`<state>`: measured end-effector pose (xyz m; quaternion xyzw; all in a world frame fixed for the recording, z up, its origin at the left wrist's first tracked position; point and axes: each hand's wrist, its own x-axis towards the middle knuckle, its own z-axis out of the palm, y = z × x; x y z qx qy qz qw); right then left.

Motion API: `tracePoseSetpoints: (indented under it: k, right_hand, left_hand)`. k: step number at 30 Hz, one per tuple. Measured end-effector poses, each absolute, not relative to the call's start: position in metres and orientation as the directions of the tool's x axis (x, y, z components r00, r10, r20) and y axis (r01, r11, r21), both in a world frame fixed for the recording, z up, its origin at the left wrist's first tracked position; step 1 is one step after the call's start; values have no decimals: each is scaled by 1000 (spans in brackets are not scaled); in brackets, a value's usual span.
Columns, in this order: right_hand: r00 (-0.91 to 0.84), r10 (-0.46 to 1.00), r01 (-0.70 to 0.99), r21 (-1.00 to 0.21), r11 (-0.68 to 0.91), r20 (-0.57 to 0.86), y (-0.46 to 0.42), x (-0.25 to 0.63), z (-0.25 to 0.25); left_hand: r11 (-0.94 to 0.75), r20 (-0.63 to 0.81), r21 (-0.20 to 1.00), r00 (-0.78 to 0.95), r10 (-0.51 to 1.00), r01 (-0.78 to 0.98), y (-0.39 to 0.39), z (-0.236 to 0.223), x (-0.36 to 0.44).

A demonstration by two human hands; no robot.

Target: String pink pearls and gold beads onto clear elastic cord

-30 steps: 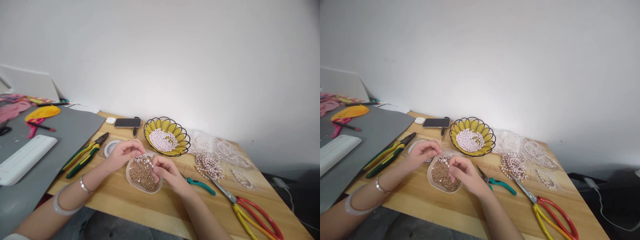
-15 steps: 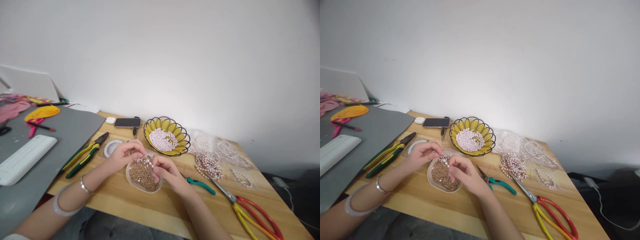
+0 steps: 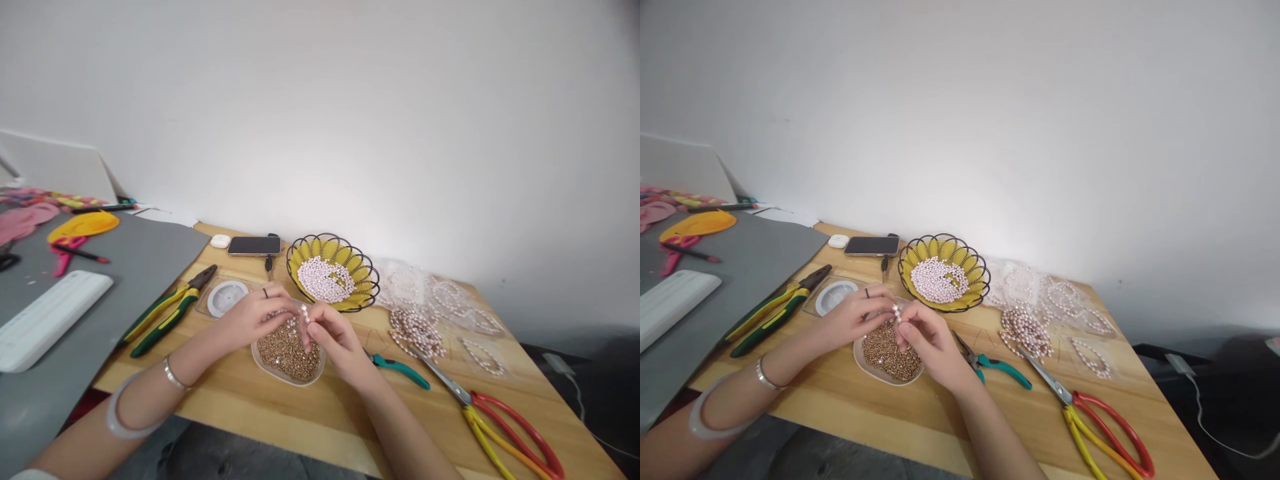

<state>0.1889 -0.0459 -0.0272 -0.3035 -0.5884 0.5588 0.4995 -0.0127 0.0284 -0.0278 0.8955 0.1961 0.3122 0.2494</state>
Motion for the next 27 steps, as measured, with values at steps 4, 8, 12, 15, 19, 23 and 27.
tracePoseSetpoints:
  k: [4,8,12,15,19,23,27]
  right_hand:
    - [-261,924,-201,-952,232,280,-44,190,-30]
    - [-258,923,-220,-948,231,285,-45,190,-32]
    - [-260,926,-213,-952,220,272,-45,190,-30]
    - [-258,930,-203,-956,212,261,-44,189,-28]
    - [-270,927,-209,-956,206,259,-44,189,-28]
    - [-275,930,-207,-960,188,242,-44,189,-29]
    - [-285,928,-238,-956,173,239,-44,191,-31]
  left_hand:
    - [-888,421,383,807,414,256,33,-40,-12]
    - [-899,363,331,841,402,287,34,-44,-12]
    - [-898,336,323,851,403,297,34,-45,-10]
    - [-897,327,327,855,403,298,33,-46,-9]
    - [-899,347,327,848,401,291,33,-48,-9]
    - [-876,349,380,831,433,297,31,-47,-8]
    - [-718,343,644,739,580,264,26,-37,-7]
